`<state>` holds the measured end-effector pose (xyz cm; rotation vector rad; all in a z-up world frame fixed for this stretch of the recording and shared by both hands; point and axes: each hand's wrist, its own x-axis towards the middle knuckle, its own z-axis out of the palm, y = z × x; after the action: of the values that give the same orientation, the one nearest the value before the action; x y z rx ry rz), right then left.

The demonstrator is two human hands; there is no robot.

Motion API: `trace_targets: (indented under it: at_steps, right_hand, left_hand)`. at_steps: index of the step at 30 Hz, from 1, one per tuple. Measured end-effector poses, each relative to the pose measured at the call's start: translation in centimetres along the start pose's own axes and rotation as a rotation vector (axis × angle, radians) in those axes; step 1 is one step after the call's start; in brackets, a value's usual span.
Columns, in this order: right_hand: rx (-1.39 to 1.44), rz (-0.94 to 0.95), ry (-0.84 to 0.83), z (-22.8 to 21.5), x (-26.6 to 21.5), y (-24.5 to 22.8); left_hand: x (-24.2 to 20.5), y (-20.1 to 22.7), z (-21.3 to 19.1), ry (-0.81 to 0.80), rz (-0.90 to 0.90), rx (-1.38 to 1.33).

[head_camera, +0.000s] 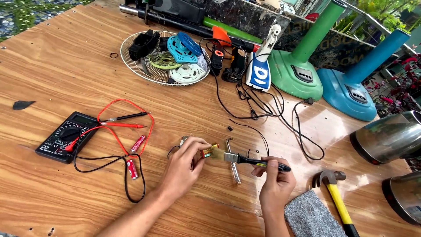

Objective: Cleaning a small transformer and batteries with a brush and testing them with a multimeter on a workshop table.

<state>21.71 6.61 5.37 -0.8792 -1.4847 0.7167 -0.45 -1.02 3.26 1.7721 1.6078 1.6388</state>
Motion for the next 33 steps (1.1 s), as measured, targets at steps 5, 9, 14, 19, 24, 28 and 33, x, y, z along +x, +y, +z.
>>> trace_targets:
  at_steps: [5,9,14,19,24,28,33]
  right_hand:
    - [0.136,-0.013,0.037,-0.2,0.1,1.2]
    - [-0.019,-0.022,0.114,0.5,-0.4,0.2]
    - [0.125,-0.064,0.071,-0.1,0.1,0.3]
    - [0.217,-0.06,0.242,-0.7,0.5,2.7]
    - [0.081,-0.052,0.124,0.3,0.2,0.7]
    - [0.396,0.0,-0.001,-0.4,0.2,1.7]
    - [0.239,-0.063,0.138,0.2,0.1,1.9]
  left_hand:
    - [0.2,-0.2,0.1,0.01,0.0,-0.014]
    - [0.2,-0.6,0.3,0.012,-0.018,-0.016]
    - [0.1,-0.5,0.4,0.044,-0.029,-0.031]
    - [0.0,-0.4,0.4,0.076,-0.007,-0.034]
    - [0.1,0.4,0.0,0.07,-0.118,-0.053]
    - [0.0,0.0,0.2,0.124,0.028,-0.041]
    - [-0.2,-1.0,0.6,0.107,-0.098,-0.013]
